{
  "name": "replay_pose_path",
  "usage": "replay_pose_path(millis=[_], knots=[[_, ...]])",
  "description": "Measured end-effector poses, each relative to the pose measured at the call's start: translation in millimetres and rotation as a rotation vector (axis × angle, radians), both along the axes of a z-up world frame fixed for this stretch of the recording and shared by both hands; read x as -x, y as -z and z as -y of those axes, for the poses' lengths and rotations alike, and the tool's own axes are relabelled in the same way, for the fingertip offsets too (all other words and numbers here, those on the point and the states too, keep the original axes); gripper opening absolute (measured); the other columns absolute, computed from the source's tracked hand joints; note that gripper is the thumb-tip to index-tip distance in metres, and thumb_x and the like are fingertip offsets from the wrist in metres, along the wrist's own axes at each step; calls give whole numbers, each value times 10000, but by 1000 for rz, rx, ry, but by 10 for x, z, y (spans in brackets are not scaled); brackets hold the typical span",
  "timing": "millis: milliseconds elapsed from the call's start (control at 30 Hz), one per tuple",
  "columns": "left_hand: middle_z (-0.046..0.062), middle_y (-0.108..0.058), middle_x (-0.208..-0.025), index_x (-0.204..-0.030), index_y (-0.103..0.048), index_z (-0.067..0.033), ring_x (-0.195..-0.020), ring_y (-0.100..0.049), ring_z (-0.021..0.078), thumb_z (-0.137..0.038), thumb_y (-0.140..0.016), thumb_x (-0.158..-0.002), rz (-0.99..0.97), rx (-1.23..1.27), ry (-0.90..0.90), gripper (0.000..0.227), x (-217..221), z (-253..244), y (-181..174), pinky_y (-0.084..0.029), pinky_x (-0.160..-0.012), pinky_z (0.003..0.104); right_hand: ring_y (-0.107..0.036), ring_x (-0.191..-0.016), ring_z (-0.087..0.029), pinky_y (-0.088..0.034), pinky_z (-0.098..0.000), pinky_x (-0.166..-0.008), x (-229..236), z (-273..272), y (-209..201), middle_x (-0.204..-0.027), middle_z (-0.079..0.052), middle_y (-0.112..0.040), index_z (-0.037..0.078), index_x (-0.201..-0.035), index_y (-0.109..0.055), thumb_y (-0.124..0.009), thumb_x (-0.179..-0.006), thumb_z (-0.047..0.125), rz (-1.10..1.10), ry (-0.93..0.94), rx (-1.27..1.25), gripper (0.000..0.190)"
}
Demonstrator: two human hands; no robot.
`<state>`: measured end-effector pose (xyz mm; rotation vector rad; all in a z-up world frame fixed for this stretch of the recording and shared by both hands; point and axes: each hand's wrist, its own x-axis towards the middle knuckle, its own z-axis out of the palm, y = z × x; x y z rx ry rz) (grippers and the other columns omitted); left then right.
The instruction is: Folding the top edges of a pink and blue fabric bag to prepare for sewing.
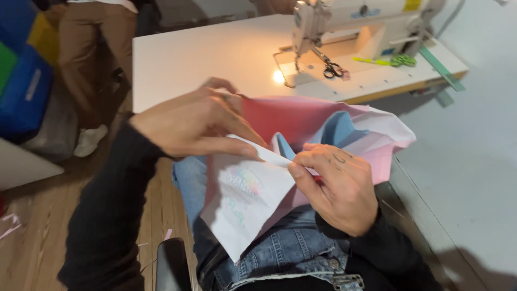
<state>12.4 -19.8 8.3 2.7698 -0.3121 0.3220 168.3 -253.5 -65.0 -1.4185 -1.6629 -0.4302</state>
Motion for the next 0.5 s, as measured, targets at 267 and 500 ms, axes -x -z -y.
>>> replay_pose_path(millis=[267,500], knots=[[30,-703,-676,-966,-826,-112,-673,-672,212,-340,-704,-933,91,88,103,260,-38,98,97,-514,-967,390,-740,-854,-306,-619,-410,-864,-35,1,60,-853,-97,-682,4,-968,-618,-753,-956,43,5,44,-68,141],[88,-775,-901,-1086,-778,-59,-856,-731,295,-256,-697,-946,279,36,185,254,3,393,8,-546,-894,410,-724,-846,-298,-582,-381,-751,24,-9,50,-878,-102,-700,2,-960,-625,-753,-951,59,-19,9,-26,141]])
